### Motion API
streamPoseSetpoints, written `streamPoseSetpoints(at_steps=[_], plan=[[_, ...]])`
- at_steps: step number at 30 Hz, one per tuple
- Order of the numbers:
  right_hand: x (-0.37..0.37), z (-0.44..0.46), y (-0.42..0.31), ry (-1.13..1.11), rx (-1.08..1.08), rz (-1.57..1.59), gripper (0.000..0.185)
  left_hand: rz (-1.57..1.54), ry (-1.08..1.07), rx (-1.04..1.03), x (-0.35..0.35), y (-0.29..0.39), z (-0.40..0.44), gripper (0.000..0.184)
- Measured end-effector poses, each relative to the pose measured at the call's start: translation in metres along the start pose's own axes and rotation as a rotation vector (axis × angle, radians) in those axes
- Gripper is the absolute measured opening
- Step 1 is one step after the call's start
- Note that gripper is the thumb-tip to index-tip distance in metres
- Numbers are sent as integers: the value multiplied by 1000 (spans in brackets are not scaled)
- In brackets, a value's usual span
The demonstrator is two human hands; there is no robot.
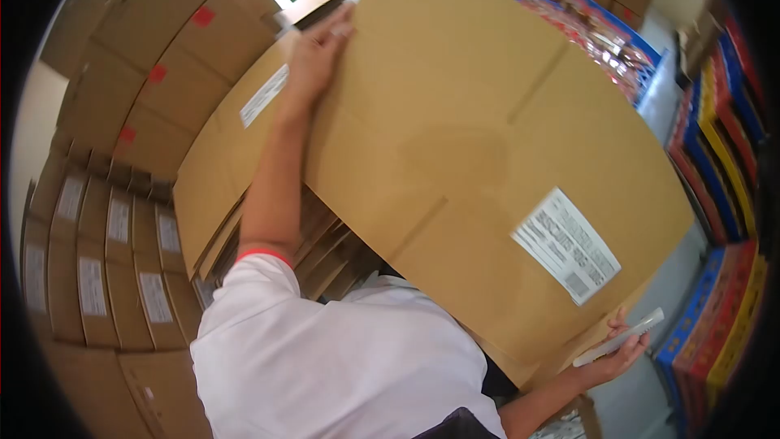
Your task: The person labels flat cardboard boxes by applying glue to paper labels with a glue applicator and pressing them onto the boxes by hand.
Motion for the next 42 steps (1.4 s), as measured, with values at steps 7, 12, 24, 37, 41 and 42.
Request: streamPoseSetpoints(at_steps=[7,12,24,37,41,42], plan=[[-41,-24,14,-136,-270,-66,54,75,341,177,288,-144,-3,45],[-28,-12,26,-91,-239,-57,53,451,650,742,456,-320,-146,64],[-47,-18,20,-113,-318,-19,41,845,247,117,284,-225,-28,91],[-31,-20,36,-47,-309,-78,52,720,-528,-101,41,-116,45,61],[-29,-20,39,-129,-341,9,51,942,-344,-554,-12,-85,24,69],[-32,-18,37,-144,-327,21,49,674,-409,-491,-40,-76,20,70]])
Point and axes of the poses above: each hand's wrist, its own z-axis towards the middle knuckle, its own x-axis out of the back of the hand, y = z × x, the point moved 1 cm from there along z, towards the middle knuckle, and after that the axes turned 8 degrees about -z, right-handed, at the moved point
